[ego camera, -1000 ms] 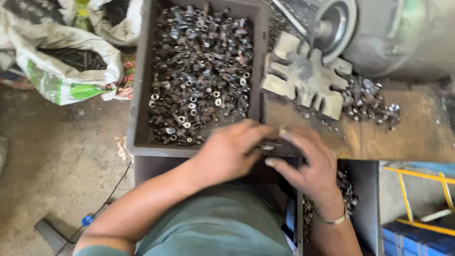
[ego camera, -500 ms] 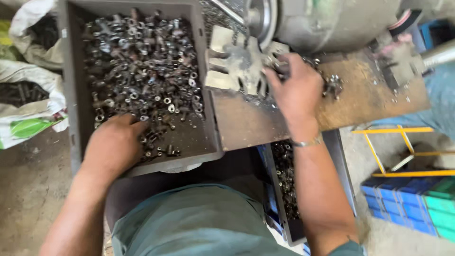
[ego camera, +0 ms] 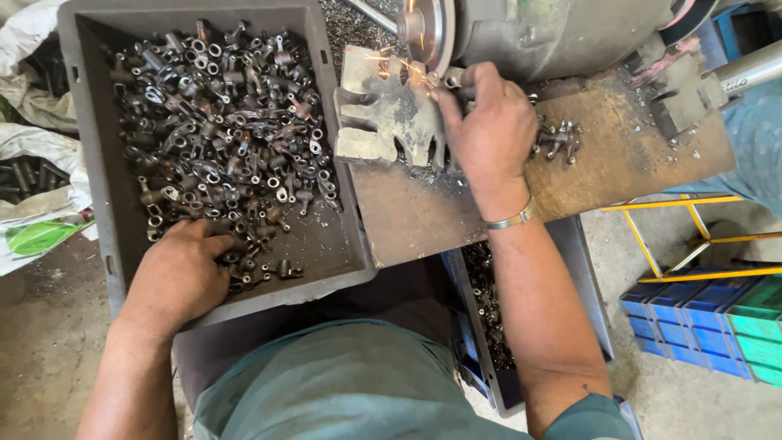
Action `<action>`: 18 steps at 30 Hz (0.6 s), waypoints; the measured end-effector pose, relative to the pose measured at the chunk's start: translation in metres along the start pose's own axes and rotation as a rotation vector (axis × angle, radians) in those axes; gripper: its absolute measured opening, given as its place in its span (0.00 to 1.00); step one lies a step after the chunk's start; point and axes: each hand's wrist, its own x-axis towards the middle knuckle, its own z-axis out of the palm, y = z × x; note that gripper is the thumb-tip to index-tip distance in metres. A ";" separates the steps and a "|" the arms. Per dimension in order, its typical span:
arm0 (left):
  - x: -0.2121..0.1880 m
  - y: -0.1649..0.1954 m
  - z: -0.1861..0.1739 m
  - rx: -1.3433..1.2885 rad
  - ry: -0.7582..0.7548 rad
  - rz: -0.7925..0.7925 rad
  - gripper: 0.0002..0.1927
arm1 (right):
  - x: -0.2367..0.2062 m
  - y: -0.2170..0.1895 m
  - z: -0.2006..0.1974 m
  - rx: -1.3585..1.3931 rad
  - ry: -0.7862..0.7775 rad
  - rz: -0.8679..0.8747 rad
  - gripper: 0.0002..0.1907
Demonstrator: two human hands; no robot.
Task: The person picks small metal fittings one at a time from a bin, presses each against a running bench grinder to grind its edge, producing sparks, then places the ground piece on the workbench or into another container. The person repeats this pick-grind-place cycle continuously throughout the episode.
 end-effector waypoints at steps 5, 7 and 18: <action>0.000 -0.006 0.007 -0.021 0.033 0.039 0.18 | 0.010 -0.005 0.000 0.068 0.004 0.009 0.20; 0.001 -0.007 0.009 -0.052 0.077 0.064 0.17 | 0.011 -0.010 0.005 0.101 0.002 -0.005 0.19; -0.013 0.020 -0.028 -0.360 0.489 0.009 0.14 | -0.035 -0.014 -0.053 -0.053 0.381 -0.078 0.16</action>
